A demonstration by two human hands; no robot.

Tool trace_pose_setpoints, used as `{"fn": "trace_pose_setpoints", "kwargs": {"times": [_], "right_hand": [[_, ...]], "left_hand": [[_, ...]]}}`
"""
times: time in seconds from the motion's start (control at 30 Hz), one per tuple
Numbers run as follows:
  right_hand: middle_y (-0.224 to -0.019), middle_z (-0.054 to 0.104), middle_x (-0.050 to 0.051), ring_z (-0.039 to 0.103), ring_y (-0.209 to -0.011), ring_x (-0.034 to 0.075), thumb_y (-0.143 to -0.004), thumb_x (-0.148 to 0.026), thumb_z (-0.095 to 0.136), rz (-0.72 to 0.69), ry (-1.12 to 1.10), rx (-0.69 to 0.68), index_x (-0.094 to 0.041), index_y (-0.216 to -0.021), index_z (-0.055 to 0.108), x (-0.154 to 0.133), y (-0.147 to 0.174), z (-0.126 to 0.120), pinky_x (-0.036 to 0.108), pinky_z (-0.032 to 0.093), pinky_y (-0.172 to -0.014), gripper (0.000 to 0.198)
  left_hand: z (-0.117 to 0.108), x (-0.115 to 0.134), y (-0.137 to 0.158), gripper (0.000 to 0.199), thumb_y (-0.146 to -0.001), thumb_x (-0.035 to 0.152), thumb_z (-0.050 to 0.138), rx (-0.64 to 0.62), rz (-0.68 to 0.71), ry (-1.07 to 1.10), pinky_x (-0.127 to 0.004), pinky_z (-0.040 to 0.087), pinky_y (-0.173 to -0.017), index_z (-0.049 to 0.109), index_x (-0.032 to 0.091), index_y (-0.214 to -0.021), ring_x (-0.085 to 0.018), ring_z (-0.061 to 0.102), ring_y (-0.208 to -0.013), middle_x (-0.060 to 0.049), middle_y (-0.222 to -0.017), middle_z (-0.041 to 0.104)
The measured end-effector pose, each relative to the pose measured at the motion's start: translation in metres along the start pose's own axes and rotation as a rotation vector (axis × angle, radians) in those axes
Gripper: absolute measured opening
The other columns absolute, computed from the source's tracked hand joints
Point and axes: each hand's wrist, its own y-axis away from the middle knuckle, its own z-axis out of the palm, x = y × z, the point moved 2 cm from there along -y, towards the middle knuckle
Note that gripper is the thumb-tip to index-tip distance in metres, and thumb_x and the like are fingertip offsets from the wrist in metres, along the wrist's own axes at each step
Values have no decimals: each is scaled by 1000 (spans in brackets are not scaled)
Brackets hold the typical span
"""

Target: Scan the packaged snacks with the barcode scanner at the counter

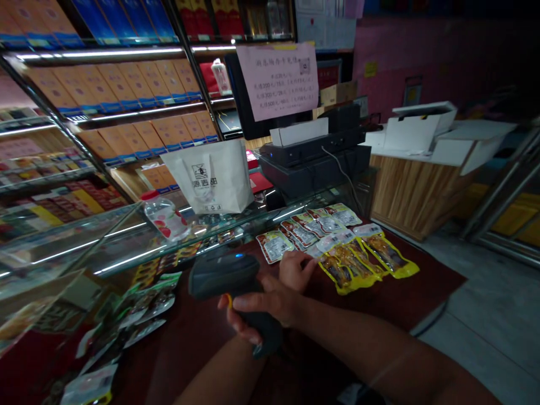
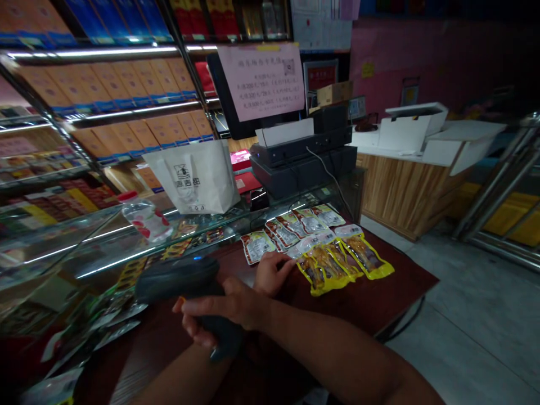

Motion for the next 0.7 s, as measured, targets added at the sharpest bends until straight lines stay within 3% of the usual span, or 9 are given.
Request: {"fn": "trace_pose_setpoints", "kwargs": {"times": [0.17, 0.4, 0.57, 0.7], "right_hand": [[-67, 61, -2, 53, -42, 8, -76, -44, 79, 28, -52, -16, -13, -94, 62, 0, -3, -8, 18, 42, -38, 40], [-67, 59, -2, 52, -43, 8, -75, -49, 80, 66, -44, -3, -15, -93, 62, -1, -1, -9, 18, 41, -37, 43], [-67, 60, -1, 53, -44, 9, -75, -47, 80, 88, -37, -58, -14, -93, 62, 1, -2, -9, 18, 40, -38, 42], [-66, 60, -2, 52, -41, 10, -74, -50, 80, 81, -9, -131, -13, -94, 61, 6, -4, -10, 20, 41, -36, 46]], "left_hand": [[29, 8, -31, 27, -87, 42, 64, -3, 28, -203, -36, 39, -83, 77, 18, -81, -23, 58, -87, -8, -84, 71], [36, 8, -33, 14, -75, 31, 74, 78, -52, -97, -33, 39, -82, 74, 17, -76, -21, 58, -84, -5, -77, 67], [39, 9, -30, 15, -79, 31, 64, 108, 19, 269, -30, 46, -80, 62, 16, -79, -17, 58, -81, -4, -81, 62], [25, 1, -21, 29, -84, 46, 55, 58, -133, 680, -29, 54, -70, 47, 20, -94, -15, 64, -80, -3, -92, 62]]}}
